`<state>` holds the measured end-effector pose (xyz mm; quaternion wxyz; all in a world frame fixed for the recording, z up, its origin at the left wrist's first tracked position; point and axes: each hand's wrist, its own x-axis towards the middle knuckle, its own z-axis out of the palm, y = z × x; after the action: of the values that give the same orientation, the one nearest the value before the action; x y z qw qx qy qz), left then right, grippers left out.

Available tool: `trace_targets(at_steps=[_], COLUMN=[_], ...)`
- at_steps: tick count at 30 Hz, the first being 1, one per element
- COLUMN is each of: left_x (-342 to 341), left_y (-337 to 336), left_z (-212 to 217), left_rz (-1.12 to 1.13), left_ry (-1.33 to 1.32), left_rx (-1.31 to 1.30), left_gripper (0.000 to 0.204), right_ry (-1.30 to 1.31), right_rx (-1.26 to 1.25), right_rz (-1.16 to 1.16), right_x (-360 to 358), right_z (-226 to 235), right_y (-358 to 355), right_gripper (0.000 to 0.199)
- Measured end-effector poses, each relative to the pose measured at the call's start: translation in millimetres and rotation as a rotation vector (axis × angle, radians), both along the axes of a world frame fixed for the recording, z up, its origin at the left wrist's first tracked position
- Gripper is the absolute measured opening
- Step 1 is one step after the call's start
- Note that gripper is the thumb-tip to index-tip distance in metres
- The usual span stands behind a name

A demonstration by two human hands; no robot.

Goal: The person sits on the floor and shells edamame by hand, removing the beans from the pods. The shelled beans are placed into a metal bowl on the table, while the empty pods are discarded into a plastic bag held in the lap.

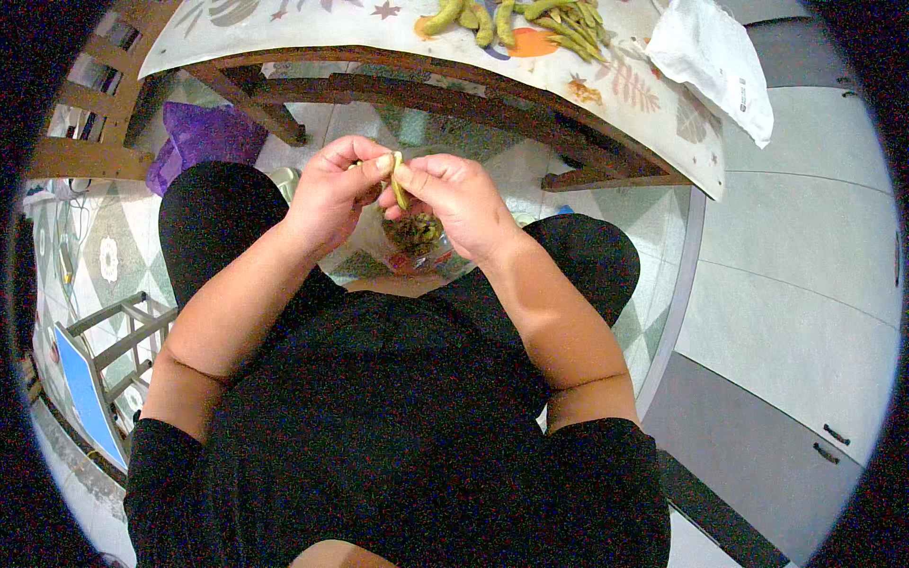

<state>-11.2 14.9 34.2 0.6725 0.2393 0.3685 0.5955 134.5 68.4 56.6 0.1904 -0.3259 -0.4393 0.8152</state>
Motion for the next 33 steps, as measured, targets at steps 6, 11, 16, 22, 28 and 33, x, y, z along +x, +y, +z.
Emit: trace_targets(at_steps=[6, 11, 16, 22, 28, 33], left_x=[0.9, 3.1, -1.3, 3.2, 8.6, 4.6], left_y=[2.2, 2.4, 1.0, 1.1, 1.4, 1.4], left_z=[-4.4, 6.3, 3.6, 2.3, -5.0, -6.7], left_rz=[-0.074, 0.104, 0.136, 0.056, 0.08, 0.023], left_ry=[-0.326, 0.409, 0.882, 0.421, 0.317, 0.128], left_rx=[-0.015, 0.199, 0.421, 0.221, 0.232, 0.108], left_gripper=[0.009, 0.022, 0.027, 0.024, 0.021, 0.017], right_ry=[0.039, -0.06, -0.157, -0.127, -0.177, -0.181], right_rx=[0.081, 0.248, 0.423, 0.655, 0.697, 0.512], right_rz=[-0.004, -0.075, -0.187, -0.133, -0.198, -0.226], right_x=[0.2, 0.9, -1.0, 2.1, 2.9, 0.3], right_z=[-5.2, -9.5, -8.4, -11.7, -20.1, -13.2], right_y=[4.0, 1.4, -6.7, -8.5, -8.3, -10.2], right_gripper=[0.018, 0.017, 0.015, 0.012, 0.011, 0.011])
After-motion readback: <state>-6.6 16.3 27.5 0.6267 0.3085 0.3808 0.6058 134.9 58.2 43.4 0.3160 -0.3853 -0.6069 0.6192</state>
